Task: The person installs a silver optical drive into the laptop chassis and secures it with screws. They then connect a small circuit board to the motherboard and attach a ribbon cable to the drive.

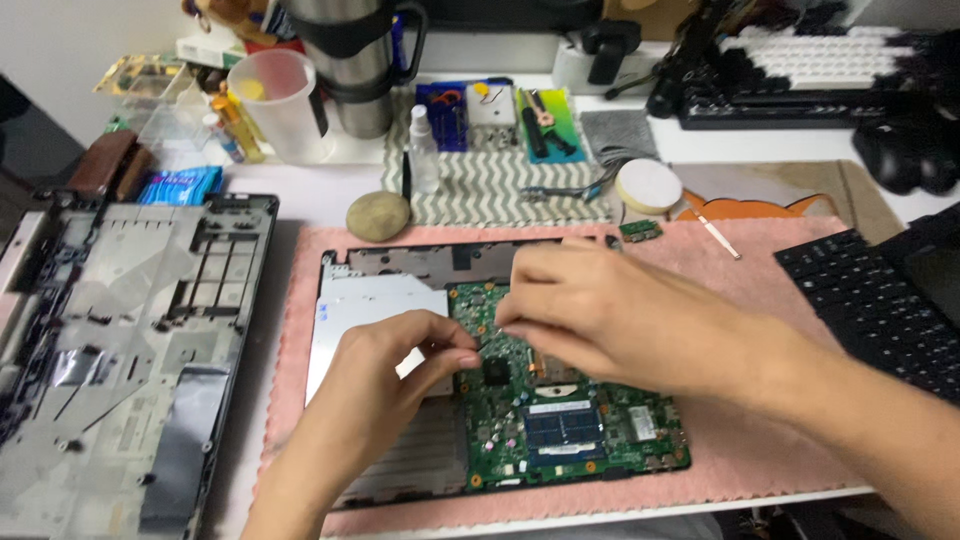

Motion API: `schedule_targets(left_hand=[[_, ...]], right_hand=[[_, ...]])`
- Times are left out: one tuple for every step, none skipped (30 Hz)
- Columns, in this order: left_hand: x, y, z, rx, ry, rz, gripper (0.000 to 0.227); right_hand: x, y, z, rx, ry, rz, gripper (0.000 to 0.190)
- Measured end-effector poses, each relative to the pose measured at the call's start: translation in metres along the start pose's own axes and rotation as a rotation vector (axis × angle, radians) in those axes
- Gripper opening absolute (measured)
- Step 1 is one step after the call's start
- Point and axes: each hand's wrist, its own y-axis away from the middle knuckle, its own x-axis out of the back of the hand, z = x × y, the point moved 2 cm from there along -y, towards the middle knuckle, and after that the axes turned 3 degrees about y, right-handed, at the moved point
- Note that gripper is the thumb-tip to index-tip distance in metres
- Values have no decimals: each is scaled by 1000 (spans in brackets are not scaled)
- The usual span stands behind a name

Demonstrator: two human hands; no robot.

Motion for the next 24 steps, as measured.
schedule_targets(left_hand=[[1,1,0,-18,1,-15,15],[0,1,-1,-6,-3,-12,15],[0,1,-1,-34,-5,-8,17],[-1,1,0,-61,-8,-3,19],[1,1,0,-53,-12,-2,19],[2,0,1,-79,-20,8,19],[2,-1,3,-105,-26,15,18],[3,-2,1,-98,-28,14,18],[3,-3,0,-114,-32,15,17],[3,-4,-1,-130,-36,16,15],[1,-5,-5,-124,-34,13,15],[-1,-5,-9,-160,-88,28,14],[-2,-6,-12,-195,-142,44,13],[-3,-8,-13,-188,-142,44,13],[-3,-9,-13,-244,-177,55,15],[-3,-10,-13,-301,-213,65,17],[-2,-8,-15,-294,-213,65,17],[-1,-7,-18,-283,-237,25,13],[-1,-6,-21,-272,-262,-14,19],[0,-5,-21,-266,-262,-13,19],[1,-5,-21,-264,-277,-29,22],[2,-4,-21,-262,-291,-46,26],[1,-4,-23,-255,-290,-45,26],[1,-4,-24,-261,-289,-37,26]], right_hand=[[3,-5,-4,11,0,-8,12],[4,-7,-4,18,-11,-9,12],[6,-9,-5,59,46,-7,12],[8,-11,-6,100,103,-5,12],[6,-14,-5,105,95,-4,12],[5,-16,-4,133,143,-1,8],[5,-18,-3,158,190,2,5],[7,-22,-6,159,182,2,5],[7,-25,-6,65,221,-125,22],[7,-27,-5,-28,258,-253,43],[4,-30,-6,-28,252,-255,43],[1,-33,-7,-4,286,-268,30],[-2,-37,-7,23,320,-280,21],[-6,-39,-5,25,315,-282,21],[-9,-42,-5,81,373,-253,21],[-12,-45,-5,136,431,-223,25],[-16,-47,-2,139,425,-225,25],[-19,-49,0,122,409,-271,24],[-23,-52,3,105,395,-318,26],[-28,-51,6,109,391,-319,26],[-32,-50,8,138,364,-279,19],[-35,-50,10,166,337,-239,12],[-39,-50,12,170,331,-241,12],[-42,-50,14,180,355,-228,10]])
